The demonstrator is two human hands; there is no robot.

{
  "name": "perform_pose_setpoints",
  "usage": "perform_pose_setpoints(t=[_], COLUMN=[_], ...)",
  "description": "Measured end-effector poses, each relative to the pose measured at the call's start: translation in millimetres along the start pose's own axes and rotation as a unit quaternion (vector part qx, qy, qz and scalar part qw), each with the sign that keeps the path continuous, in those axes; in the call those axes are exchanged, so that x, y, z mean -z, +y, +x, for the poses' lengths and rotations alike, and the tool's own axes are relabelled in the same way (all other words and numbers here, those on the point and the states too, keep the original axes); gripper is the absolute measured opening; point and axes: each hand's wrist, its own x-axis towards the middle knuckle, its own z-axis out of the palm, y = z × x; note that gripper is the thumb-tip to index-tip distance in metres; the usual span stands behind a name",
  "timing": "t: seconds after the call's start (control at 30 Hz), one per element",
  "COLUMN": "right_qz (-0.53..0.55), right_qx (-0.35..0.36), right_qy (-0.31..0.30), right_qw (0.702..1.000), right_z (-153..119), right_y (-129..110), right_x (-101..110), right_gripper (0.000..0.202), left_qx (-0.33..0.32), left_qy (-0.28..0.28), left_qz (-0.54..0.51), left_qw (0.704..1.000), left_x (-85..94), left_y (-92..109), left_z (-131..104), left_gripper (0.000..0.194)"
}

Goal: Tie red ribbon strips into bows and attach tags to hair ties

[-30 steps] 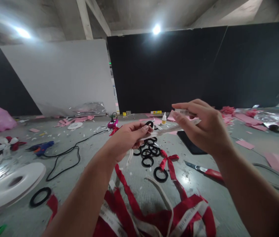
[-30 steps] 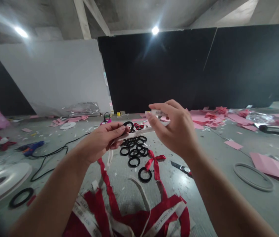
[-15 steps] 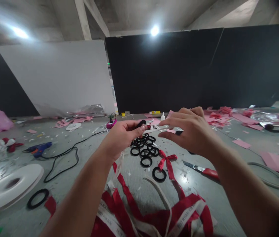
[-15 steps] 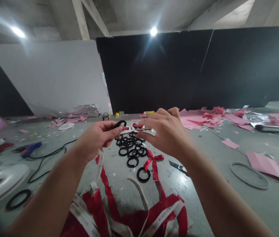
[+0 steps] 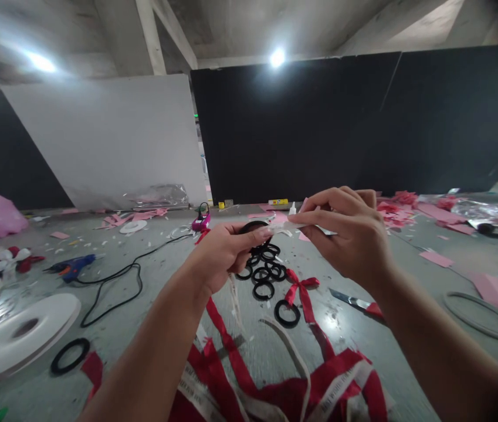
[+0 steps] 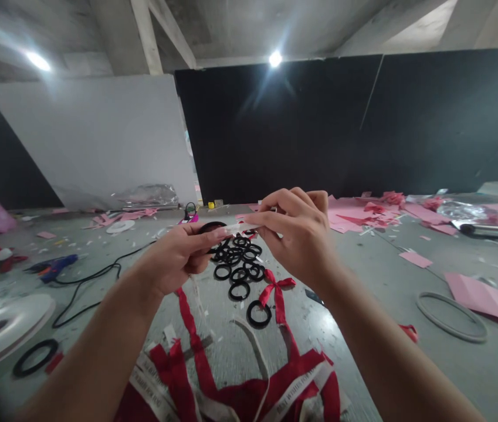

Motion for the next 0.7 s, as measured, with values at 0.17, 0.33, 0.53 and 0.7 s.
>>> perform_pose_setpoints(t=[0.17, 0.33, 0.53, 0.7], right_qz=[0.011, 0.021, 0.004, 0.002], right_qx=[-0.018, -0.054, -0.066, -0.069], right_qy=[-0.031, -0.039, -0.047, -0.046], right_qw=[0.999, 0.998, 0.997, 0.997], right_z=[-4, -5, -3, -3], right_y=[8, 13, 9, 8], right_x=[-5, -8, -4, -3], right_gripper=[0.017, 0.016, 0.018, 0.019], left_qx=[-0.013, -0.019, -0.020, -0.018], left_qy=[0.039, 0.064, 0.056, 0.074], left_qz=[-0.013, 0.005, 0.010, 0.013], left_qw=[0.999, 0.998, 0.998, 0.997], left_x=[-2.2, -3.4, -3.6, -6.4], left_y=[0, 1, 1, 0], left_z=[2, 2, 3, 4], left_gripper=[0.022, 0.021, 0.020, 0.019])
